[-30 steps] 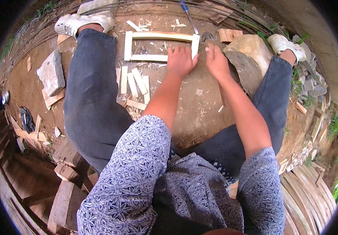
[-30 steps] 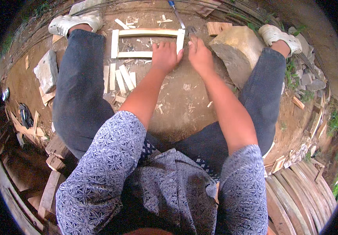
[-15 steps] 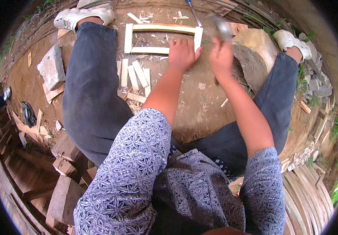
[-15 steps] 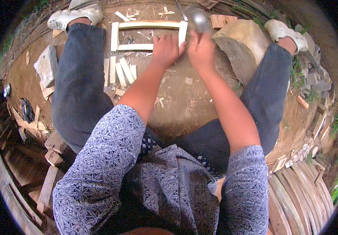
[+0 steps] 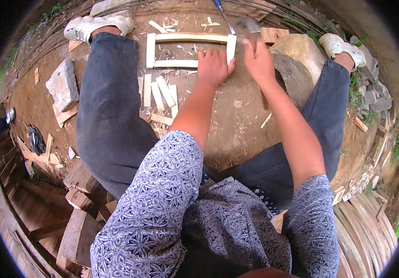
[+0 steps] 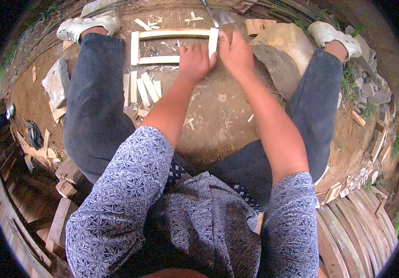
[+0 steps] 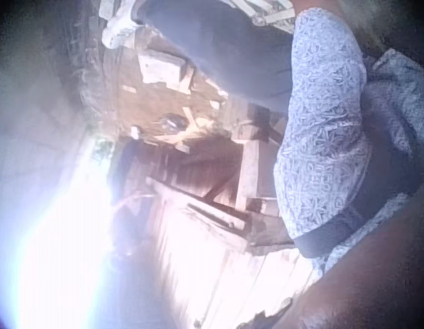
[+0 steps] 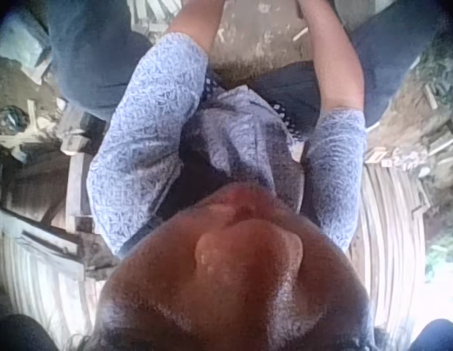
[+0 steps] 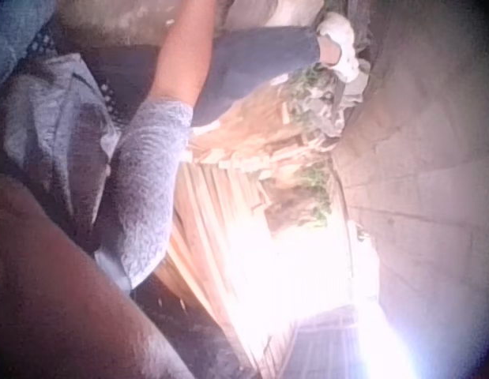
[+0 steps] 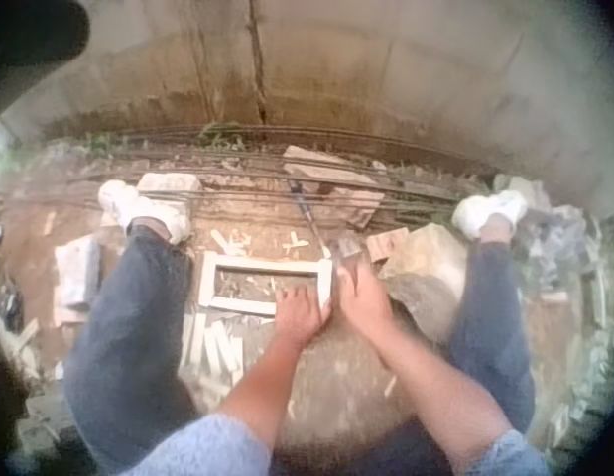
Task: The person assembles a rectangular wooden frame by joining four cut pieces together. They use a hammer to tap the joints and align the pieces on the ground.
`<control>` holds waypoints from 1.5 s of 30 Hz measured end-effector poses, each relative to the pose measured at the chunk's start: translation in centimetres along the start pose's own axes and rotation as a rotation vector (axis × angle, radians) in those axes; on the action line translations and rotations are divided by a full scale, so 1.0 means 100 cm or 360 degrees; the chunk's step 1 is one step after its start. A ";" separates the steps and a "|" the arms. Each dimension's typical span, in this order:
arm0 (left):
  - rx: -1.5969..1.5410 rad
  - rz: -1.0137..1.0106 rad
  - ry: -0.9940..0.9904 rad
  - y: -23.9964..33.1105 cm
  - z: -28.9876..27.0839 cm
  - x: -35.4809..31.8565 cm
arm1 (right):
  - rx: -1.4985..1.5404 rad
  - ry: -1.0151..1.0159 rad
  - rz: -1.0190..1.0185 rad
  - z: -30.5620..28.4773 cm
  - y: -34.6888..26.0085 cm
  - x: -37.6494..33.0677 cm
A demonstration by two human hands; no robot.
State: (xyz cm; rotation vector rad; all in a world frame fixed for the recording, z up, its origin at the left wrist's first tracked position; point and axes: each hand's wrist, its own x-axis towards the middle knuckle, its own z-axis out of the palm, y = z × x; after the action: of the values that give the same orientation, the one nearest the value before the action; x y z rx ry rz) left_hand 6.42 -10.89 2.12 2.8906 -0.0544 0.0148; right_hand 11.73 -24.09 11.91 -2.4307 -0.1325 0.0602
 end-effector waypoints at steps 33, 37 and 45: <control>-0.0660 -0.0199 -0.0085 -0.007 -0.007 -0.006 | 0.1162 -0.0482 0.0662 -0.165 -0.075 -0.060; -0.1080 -0.0081 -0.0173 -0.032 -0.005 -0.006 | 0.1336 -0.0412 0.0761 -0.202 -0.068 -0.113; -0.1102 -0.0037 -0.0327 -0.034 -0.005 -0.003 | 0.1551 -0.0144 0.0915 -0.189 -0.037 -0.142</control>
State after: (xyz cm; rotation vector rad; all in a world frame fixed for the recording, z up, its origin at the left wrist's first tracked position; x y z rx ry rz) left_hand 6.24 -7.47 1.77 2.1905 -0.0506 -0.2541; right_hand -1.21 -35.08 28.80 -1.4238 0.4599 0.3930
